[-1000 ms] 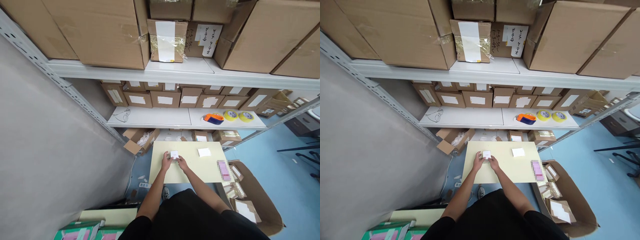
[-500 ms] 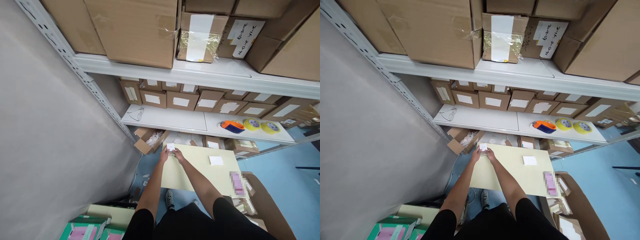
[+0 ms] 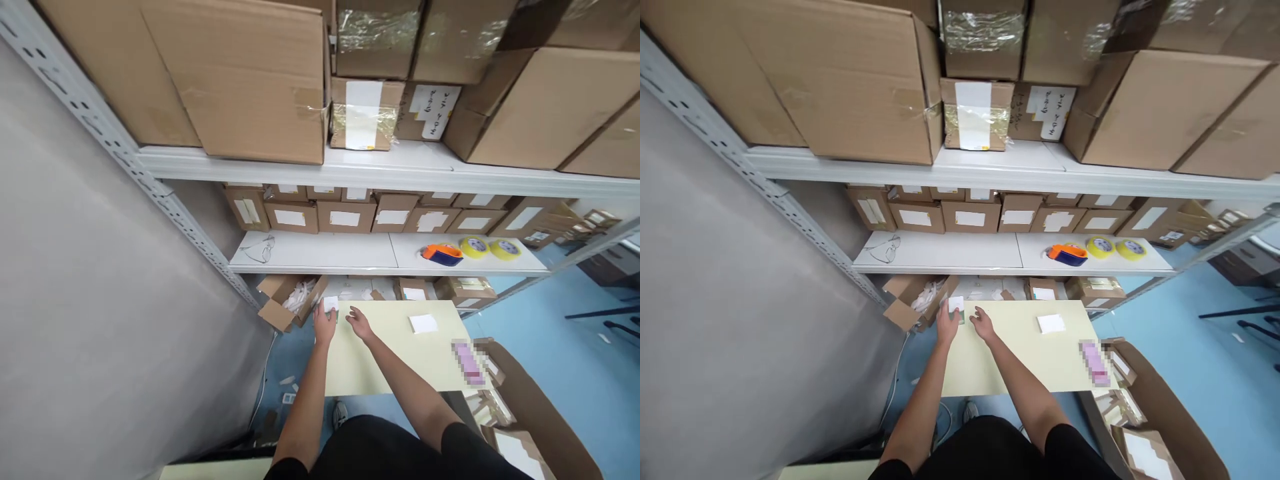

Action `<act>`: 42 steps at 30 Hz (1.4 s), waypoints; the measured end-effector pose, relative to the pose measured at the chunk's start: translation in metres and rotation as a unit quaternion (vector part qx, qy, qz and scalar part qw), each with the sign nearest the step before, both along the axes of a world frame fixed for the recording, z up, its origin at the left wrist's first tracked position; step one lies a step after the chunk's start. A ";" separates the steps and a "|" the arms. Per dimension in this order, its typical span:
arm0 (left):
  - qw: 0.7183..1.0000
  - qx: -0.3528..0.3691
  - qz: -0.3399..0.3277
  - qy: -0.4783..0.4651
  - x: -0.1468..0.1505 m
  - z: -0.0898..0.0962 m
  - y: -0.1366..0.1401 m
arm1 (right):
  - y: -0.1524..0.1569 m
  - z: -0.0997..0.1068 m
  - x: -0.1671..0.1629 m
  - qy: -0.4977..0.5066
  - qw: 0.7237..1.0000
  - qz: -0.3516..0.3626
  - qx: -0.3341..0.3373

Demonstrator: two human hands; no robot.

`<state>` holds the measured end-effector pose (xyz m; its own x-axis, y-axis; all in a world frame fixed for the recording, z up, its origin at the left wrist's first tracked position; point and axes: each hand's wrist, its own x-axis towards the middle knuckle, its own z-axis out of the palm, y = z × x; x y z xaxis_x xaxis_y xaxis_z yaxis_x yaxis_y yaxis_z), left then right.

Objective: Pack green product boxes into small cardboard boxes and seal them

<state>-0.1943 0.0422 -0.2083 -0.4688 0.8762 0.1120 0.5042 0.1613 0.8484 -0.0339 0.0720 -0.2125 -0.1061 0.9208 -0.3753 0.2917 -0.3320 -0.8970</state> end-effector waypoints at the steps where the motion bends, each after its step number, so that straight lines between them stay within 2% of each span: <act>1: 0.999 0.032 -0.016 0.020 0.006 0.006 -0.002 | -0.002 0.003 0.012 -0.002 1.000 -0.006 0.023; 4: 0.991 0.094 -0.083 0.051 0.031 0.025 -0.006 | -0.007 0.018 0.059 -0.007 0.996 -0.023 0.082; 7: 0.983 0.117 -0.133 0.055 0.065 0.039 -0.006 | -0.014 0.039 0.113 -0.025 0.992 -0.036 0.116; 11: 0.978 0.109 -0.171 0.039 0.118 0.052 0.005 | -0.022 0.067 0.182 -0.059 0.983 -0.079 0.158; 15: 0.969 0.086 -0.228 0.032 0.176 0.066 0.023 | -0.019 0.084 0.246 -0.093 0.971 -0.113 0.190; 19: 0.961 0.073 -0.261 0.056 0.224 0.081 0.036 | 0.019 0.104 0.307 -0.142 0.950 -0.116 0.252; 23: 0.963 0.067 -0.249 0.085 0.257 0.094 0.039 | 0.095 0.142 0.353 -0.175 0.921 -0.075 0.340; 27: 0.967 0.063 -0.223 0.107 0.269 0.103 0.026 | 0.171 0.176 0.363 -0.241 0.896 0.003 0.373; 29: 0.970 0.064 -0.199 0.121 0.266 0.105 0.013 | 0.195 0.183 0.358 -0.303 0.893 0.029 0.332; 32: 0.977 0.061 -0.149 0.137 0.253 0.106 -0.010 | 0.215 0.186 0.351 -0.363 0.883 0.038 0.296; 37: 0.986 0.057 -0.093 0.126 0.236 0.106 -0.038 | 0.217 0.194 0.348 -0.371 0.879 0.097 0.284; 39: 0.988 0.058 -0.088 0.113 0.233 0.107 -0.043 | 0.204 0.197 0.345 -0.368 0.876 0.111 0.292; 42: 0.990 0.061 -0.090 0.094 0.227 0.110 -0.047 | 0.163 0.192 0.335 -0.338 0.878 0.113 0.319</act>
